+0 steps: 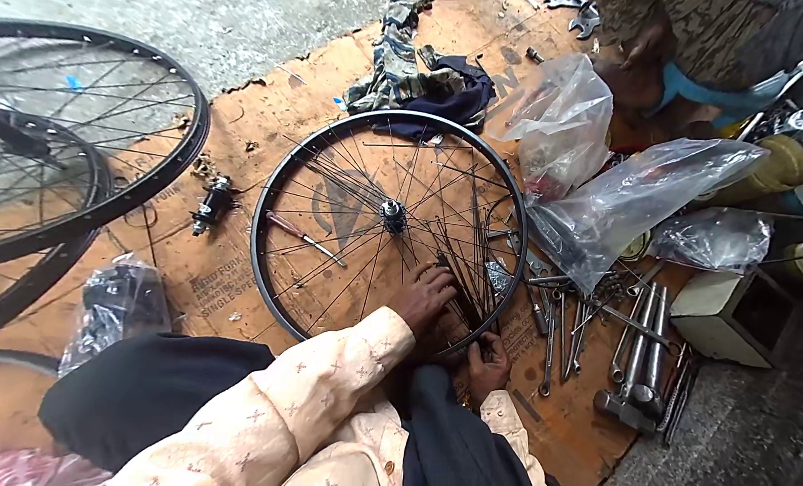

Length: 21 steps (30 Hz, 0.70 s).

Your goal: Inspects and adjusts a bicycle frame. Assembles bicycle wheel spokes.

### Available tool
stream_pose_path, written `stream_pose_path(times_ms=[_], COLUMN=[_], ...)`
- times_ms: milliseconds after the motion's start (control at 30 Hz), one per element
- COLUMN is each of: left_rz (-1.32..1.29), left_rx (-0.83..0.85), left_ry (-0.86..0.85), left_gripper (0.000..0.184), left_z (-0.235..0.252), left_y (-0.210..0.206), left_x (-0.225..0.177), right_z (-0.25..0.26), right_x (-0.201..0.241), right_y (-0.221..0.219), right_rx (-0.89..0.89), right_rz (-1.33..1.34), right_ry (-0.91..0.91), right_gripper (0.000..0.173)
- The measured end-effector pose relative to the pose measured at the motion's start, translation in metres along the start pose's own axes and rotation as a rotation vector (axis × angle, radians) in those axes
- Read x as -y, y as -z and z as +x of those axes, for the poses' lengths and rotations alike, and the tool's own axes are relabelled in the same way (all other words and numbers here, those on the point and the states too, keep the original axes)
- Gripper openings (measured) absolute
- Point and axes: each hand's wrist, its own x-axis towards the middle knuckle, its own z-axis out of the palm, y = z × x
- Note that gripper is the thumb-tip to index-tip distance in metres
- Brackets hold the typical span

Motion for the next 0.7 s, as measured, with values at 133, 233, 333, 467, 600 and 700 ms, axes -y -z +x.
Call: stream_pose_path(times_ms=[133,233,333,467,600,700], left_rz=[0.048,0.068,0.062,0.084,0.079,0.087], left_rx=[-0.147,-0.201,-0.215,-0.162,-0.043,-0.044], left_ry=[0.047,0.059,0.062,0.033,0.025,0.029], left_gripper=[0.020,0.017,0.014,0.011,0.014,0.015], left_z=[-0.012,-0.010,-0.007,-0.003,0.002,0.002], left_y=[-0.006,-0.008,-0.008,-0.009,-0.003,-0.004], left_x=[0.009,0.007,0.005,0.004,0.007,0.007], right_z=[0.001,0.002,0.001,0.001,0.002,0.002], right_x=[-0.007,-0.005,0.000,-0.002,-0.005,-0.003], right_y=[-0.001,-0.001,0.000,-0.001,0.000,-0.001], right_rx=[0.000,0.006,0.018,0.007,0.006,0.005], right_rz=[0.032,0.061,0.075,0.055,0.016,0.050], right_ry=[0.034,0.026,0.011,0.028,0.060,0.047], right_gripper=[0.016,0.017,0.021,0.013,0.013,0.021])
